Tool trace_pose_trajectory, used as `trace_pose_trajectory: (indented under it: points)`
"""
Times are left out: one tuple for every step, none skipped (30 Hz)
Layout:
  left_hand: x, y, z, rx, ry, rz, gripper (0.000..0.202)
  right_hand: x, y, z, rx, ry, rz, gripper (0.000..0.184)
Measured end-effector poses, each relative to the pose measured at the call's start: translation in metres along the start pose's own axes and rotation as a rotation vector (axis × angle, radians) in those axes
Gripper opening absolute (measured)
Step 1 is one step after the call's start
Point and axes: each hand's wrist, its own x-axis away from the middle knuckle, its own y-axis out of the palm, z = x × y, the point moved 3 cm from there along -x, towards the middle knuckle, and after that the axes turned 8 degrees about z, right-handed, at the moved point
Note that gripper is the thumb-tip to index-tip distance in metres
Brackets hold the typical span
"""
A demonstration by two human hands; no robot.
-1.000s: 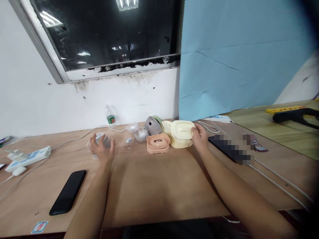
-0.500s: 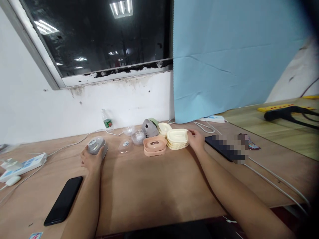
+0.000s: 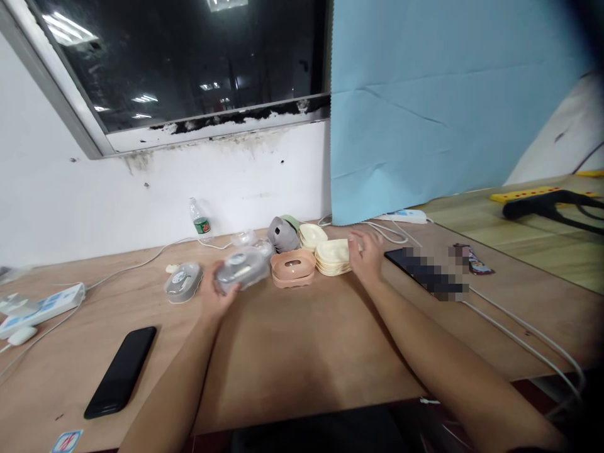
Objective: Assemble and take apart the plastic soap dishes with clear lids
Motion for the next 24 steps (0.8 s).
trace_pose_trajectory:
  points:
    - [0.005,0.01,0.012,0.052,0.058,-0.122,0.064,0.002,0.0,-0.012,-0.035,-0.048,-0.022,0.025]
    - [0.011,0.02,0.024,0.104,0.1,-0.253,0.065,0.005,0.001,-0.024,-0.074,-0.086,-0.048,0.024]
    - [0.016,0.029,0.036,0.164,0.134,-0.391,0.065,0.009,0.002,-0.035,-0.113,-0.119,-0.08,0.022]
    - [0.022,0.036,0.045,0.213,0.144,-0.513,0.066,0.014,0.004,-0.045,-0.151,-0.149,-0.116,0.02]
    - [0.026,0.042,0.053,0.244,0.155,-0.61,0.068,0.018,0.006,-0.054,-0.188,-0.175,-0.155,0.019]
    - [0.03,0.046,0.058,0.257,0.147,-0.679,0.069,0.023,0.009,-0.061,-0.222,-0.198,-0.192,0.018]
    - [0.033,0.048,0.06,0.262,0.128,-0.722,0.07,0.027,0.011,-0.067,-0.252,-0.218,-0.225,0.017]
    - [0.034,0.049,0.059,0.263,0.103,-0.741,0.07,0.03,0.012,-0.071,-0.277,-0.235,-0.252,0.017]
    - [0.035,0.048,0.057,0.265,0.072,-0.743,0.069,0.032,0.014,-0.074,-0.296,-0.245,-0.274,0.016]
    - [0.035,0.047,0.053,0.269,0.041,-0.731,0.068,0.034,0.015,-0.076,-0.309,-0.251,-0.289,0.016]
    - [0.034,0.045,0.048,0.27,0.011,-0.71,0.067,0.035,0.015,-0.077,-0.318,-0.253,-0.298,0.015]
    - [0.033,0.043,0.043,0.268,-0.021,-0.68,0.065,0.035,0.015,-0.078,-0.325,-0.254,-0.302,0.015]
    - [0.032,0.041,0.038,0.265,-0.054,-0.641,0.064,0.036,0.015,-0.078,-0.333,-0.254,-0.305,0.016]
    - [0.03,0.039,0.033,0.26,-0.086,-0.596,0.062,0.036,0.014,-0.079,-0.344,-0.258,-0.309,0.016]
    - [0.028,0.038,0.029,0.257,-0.118,-0.539,0.06,0.036,0.014,-0.08,-0.356,-0.267,-0.32,0.017]
    - [0.026,0.037,0.025,0.259,-0.153,-0.465,0.058,0.037,0.014,-0.081,-0.37,-0.279,-0.334,0.017]
    - [0.023,0.035,0.021,0.261,-0.195,-0.381,0.055,0.037,0.013,-0.082,-0.382,-0.29,-0.348,0.018]
    - [0.021,0.034,0.016,0.257,-0.249,-0.291,0.05,0.038,0.014,-0.083,-0.393,-0.299,-0.361,0.018]
    - [0.018,0.033,0.011,0.245,-0.316,-0.207,0.047,0.039,0.014,-0.084,-0.401,-0.306,-0.371,0.018]
    - [0.016,0.031,0.005,0.225,-0.392,-0.135,0.046,0.04,0.015,-0.085,-0.407,-0.312,-0.377,0.018]
    - [0.014,0.028,-0.002,0.193,-0.469,-0.076,0.046,0.04,0.015,-0.086,-0.411,-0.314,-0.38,0.018]
    - [0.012,0.026,-0.008,0.152,-0.536,-0.031,0.047,0.041,0.016,-0.086,-0.411,-0.314,-0.382,0.017]
    - [0.011,0.022,-0.015,0.111,-0.591,0.006,0.046,0.041,0.017,-0.086,-0.408,-0.311,-0.385,0.017]
    - [0.009,0.018,-0.022,0.074,-0.635,0.038,0.044,0.041,0.018,-0.085,-0.403,-0.304,-0.386,0.016]
